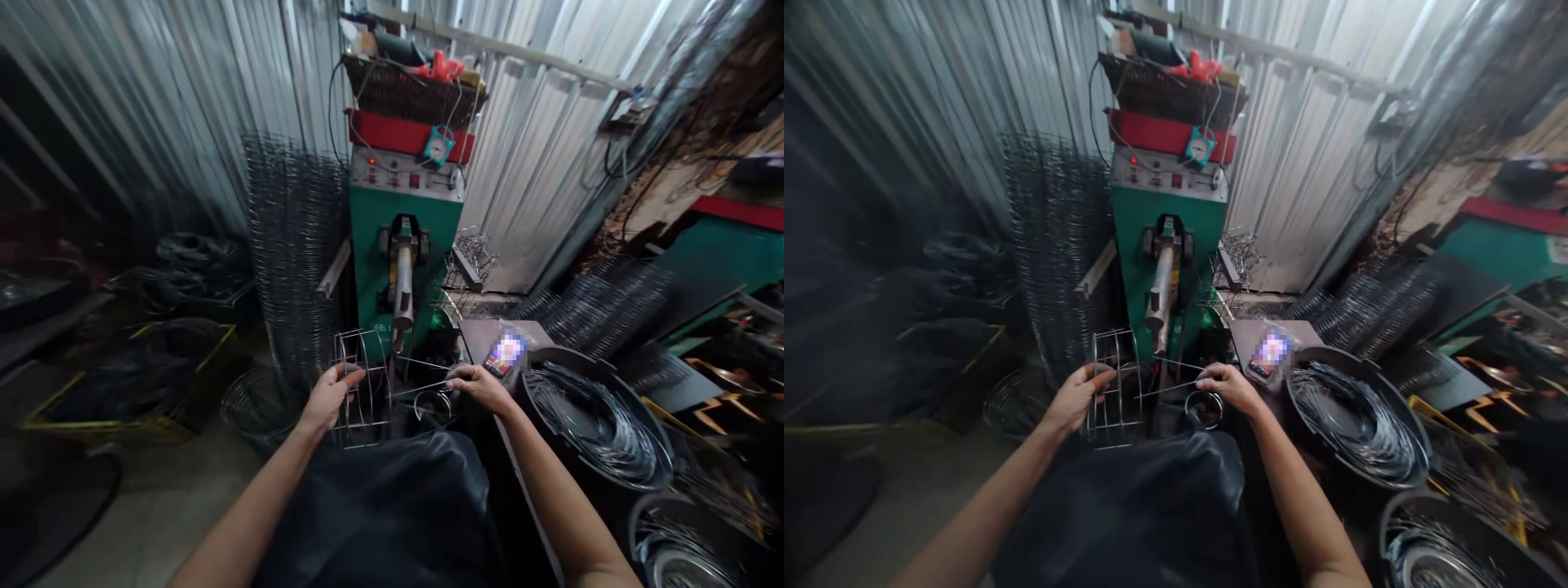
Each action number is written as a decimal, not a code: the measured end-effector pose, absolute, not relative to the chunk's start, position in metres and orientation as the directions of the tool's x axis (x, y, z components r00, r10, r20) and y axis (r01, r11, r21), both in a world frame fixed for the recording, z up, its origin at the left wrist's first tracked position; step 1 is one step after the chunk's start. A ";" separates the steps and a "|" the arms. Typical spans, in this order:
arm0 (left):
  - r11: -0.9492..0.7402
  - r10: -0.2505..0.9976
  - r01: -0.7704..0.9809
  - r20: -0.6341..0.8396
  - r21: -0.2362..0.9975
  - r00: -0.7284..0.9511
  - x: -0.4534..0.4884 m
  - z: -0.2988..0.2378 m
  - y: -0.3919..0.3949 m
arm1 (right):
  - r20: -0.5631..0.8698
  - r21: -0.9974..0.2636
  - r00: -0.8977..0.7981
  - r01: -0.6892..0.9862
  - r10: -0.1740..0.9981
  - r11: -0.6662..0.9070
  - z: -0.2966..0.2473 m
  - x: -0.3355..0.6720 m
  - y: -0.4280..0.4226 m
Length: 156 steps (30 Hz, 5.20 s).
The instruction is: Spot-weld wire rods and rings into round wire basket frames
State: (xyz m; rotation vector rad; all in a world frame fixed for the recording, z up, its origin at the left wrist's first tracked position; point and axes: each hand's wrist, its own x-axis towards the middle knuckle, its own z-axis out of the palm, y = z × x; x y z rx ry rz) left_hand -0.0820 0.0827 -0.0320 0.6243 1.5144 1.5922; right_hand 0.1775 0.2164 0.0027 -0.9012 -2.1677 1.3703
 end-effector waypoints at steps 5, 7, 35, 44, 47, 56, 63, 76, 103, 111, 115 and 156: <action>0.077 0.831 -0.277 -0.215 0.958 -0.514 -0.081 -0.048 0.089 | 0.305 -0.781 -0.597 0.288 0.742 0.553 -0.034 0.165 0.229; 0.088 0.833 -0.297 -0.234 0.951 -0.502 -0.081 -0.053 0.091 | 0.396 -0.715 -0.575 0.296 0.716 0.633 -0.046 0.164 0.232; 0.208 0.803 -0.287 -0.331 0.935 -0.495 -0.076 -0.057 0.104 | 0.416 -0.669 -0.467 0.424 0.780 0.610 -0.059 0.169 0.229; 0.141 0.843 -0.324 -0.285 0.936 -0.456 -0.072 -0.055 0.111 | 0.449 -0.663 -0.501 0.368 0.740 0.652 -0.065 0.147 0.239; 0.148 0.852 -0.328 -0.289 0.933 -0.437 -0.074 -0.053 0.114 | 0.455 -0.619 -0.535 0.385 0.712 0.685 -0.068 0.143 0.245; 0.150 0.868 -0.348 -0.292 0.926 -0.402 -0.079 -0.056 0.123 | 0.465 -0.596 -0.602 0.330 0.650 0.732 -0.071 0.142 0.259; 0.134 0.867 -0.381 -0.294 0.915 -0.402 -0.082 -0.056 0.128 | 0.460 -0.589 -0.604 0.341 0.651 0.733 -0.070 0.138 0.268; 0.132 0.865 -0.408 -0.306 0.903 -0.398 -0.087 -0.058 0.138 | 0.445 -0.596 -0.607 0.348 0.658 0.724 -0.071 0.133 0.277; 0.160 0.842 -0.442 -0.356 0.882 -0.406 -0.090 -0.054 0.144 | 0.417 -0.638 -0.616 0.325 0.668 0.698 -0.067 0.132 0.279; 0.169 0.836 -0.457 -0.373 0.873 -0.403 -0.092 -0.059 0.145 | 0.403 -0.645 -0.618 0.332 0.676 0.688 -0.069 0.131 0.281; 0.182 0.834 -0.466 -0.387 0.866 -0.393 -0.093 -0.060 0.146 | 0.407 -0.647 -0.609 0.333 0.680 0.686 -0.071 0.130 0.283; 0.044 0.818 -0.435 -0.282 0.899 -0.501 -0.083 -0.058 0.147 | 0.491 -0.513 -0.559 0.435 0.668 0.740 -0.070 0.117 0.259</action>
